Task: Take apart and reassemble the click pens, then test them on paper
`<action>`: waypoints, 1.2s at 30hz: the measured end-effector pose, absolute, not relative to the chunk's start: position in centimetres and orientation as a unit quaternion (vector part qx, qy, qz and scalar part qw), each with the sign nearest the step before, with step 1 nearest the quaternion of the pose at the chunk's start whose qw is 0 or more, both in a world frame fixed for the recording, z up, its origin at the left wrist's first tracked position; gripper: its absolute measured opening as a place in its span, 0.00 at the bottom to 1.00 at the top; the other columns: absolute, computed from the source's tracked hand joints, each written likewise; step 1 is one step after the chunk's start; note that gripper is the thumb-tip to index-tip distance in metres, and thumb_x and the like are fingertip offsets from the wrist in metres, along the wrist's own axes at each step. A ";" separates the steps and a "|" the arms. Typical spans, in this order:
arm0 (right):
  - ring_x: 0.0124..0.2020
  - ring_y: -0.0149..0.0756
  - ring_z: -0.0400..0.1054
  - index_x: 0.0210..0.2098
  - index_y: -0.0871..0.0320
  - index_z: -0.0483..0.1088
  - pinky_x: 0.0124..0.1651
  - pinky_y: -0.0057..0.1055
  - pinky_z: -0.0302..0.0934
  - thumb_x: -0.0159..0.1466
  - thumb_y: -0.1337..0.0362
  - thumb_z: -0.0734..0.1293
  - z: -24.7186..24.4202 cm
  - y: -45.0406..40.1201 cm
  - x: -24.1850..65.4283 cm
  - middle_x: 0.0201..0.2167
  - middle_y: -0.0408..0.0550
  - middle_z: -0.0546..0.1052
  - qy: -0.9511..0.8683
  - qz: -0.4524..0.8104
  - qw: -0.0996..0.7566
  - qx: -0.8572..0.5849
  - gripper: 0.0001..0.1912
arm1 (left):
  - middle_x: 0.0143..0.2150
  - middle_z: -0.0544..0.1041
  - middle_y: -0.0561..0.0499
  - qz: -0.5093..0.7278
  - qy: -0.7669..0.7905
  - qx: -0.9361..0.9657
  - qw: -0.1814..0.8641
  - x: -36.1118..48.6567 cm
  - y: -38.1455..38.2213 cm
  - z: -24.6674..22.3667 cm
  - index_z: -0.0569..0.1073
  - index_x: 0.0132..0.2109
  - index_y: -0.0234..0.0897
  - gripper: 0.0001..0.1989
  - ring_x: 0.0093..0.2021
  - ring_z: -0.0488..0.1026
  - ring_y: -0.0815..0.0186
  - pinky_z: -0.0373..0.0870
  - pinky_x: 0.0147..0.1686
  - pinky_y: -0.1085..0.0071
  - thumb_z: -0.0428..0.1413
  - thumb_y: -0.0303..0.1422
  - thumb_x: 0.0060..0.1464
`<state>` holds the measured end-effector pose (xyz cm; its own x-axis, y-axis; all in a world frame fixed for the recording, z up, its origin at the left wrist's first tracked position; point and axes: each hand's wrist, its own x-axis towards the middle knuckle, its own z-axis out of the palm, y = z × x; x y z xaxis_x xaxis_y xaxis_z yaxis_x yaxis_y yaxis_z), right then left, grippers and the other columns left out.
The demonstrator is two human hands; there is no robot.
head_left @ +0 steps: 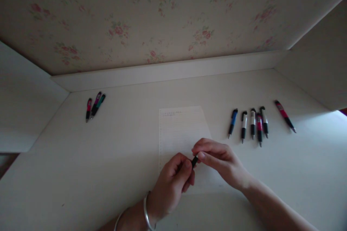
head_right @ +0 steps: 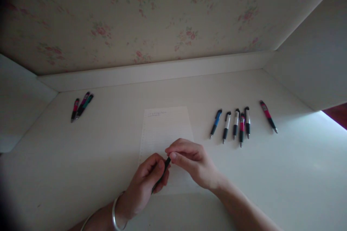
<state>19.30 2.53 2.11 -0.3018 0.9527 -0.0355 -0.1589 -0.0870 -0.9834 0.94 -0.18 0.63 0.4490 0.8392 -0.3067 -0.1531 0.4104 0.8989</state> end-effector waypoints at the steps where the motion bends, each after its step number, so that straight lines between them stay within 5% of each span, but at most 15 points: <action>1: 0.35 0.35 0.71 0.36 0.53 0.82 0.38 0.31 0.65 0.64 0.59 0.73 2.1 2.6 19.3 0.33 0.47 0.78 -0.516 0.617 0.444 -0.394 0.06 | 0.25 0.67 0.57 0.338 0.402 0.427 0.736 0.9 -0.2 0.6 0.66 0.35 0.36 0.20 0.21 0.55 0.75 0.50 0.21 0.75 0.51 0.49 0.66; 10: 0.25 0.31 0.65 0.23 0.57 0.73 0.30 0.29 0.60 0.53 0.51 0.79 1.4 2.6 19.1 0.22 0.42 0.74 -0.508 0.594 0.434 -0.448 0.18 | 0.25 0.66 0.57 0.328 0.408 0.441 0.729 0.9 -0.3 0.7 0.67 0.35 0.36 0.20 0.22 0.56 0.74 0.51 0.21 0.75 0.51 0.49 0.65; 16: 0.44 0.39 0.71 0.49 0.51 0.78 0.47 0.34 0.64 0.68 0.51 0.67 1.7 2.5 19.5 0.44 0.49 0.78 -0.501 0.643 0.439 -0.377 0.16 | 0.25 0.67 0.57 0.327 0.403 0.431 0.738 0.9 -0.3 0.7 0.66 0.35 0.36 0.20 0.21 0.55 0.75 0.50 0.21 0.75 0.51 0.50 0.66; 22: 0.31 0.32 0.68 0.24 0.55 0.75 0.36 0.29 0.60 0.61 0.59 0.75 1.6 2.9 19.3 0.28 0.43 0.74 -0.516 0.612 0.455 -0.391 0.12 | 0.25 0.66 0.57 0.329 0.410 0.431 0.734 0.9 -0.3 0.5 0.66 0.35 0.36 0.20 0.22 0.56 0.74 0.51 0.21 0.75 0.51 0.48 0.66; 27: 0.40 0.37 0.71 0.45 0.51 0.78 0.43 0.32 0.64 0.67 0.52 0.69 1.9 2.6 19.2 0.40 0.48 0.77 -0.509 0.642 0.430 -0.378 0.13 | 0.25 0.67 0.56 0.330 0.407 0.426 0.737 0.9 -0.2 0.7 0.66 0.35 0.36 0.20 0.21 0.55 0.75 0.50 0.21 0.75 0.51 0.50 0.66; 32: 0.32 0.32 0.69 0.27 0.54 0.78 0.37 0.28 0.62 0.63 0.59 0.74 1.7 2.7 19.3 0.29 0.44 0.76 -0.535 0.614 0.439 -0.379 0.09 | 0.24 0.66 0.57 0.326 0.404 0.431 0.738 0.9 -0.3 0.7 0.66 0.35 0.36 0.20 0.21 0.55 0.75 0.50 0.21 0.75 0.51 0.49 0.66; 36: 0.37 0.34 0.70 0.37 0.52 0.81 0.40 0.29 0.63 0.65 0.54 0.72 1.4 2.6 19.3 0.37 0.46 0.77 -0.503 0.639 0.449 -0.370 0.09 | 0.25 0.67 0.57 0.327 0.407 0.431 0.736 0.8 -0.2 0.7 0.66 0.35 0.36 0.20 0.21 0.55 0.75 0.50 0.21 0.75 0.51 0.49 0.66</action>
<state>19.28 2.61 1.44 -0.3245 0.9456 -0.0211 -0.2016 -0.0910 -0.9752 0.84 -0.25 0.67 0.4551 0.8320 -0.3172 -0.1310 0.4149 0.9004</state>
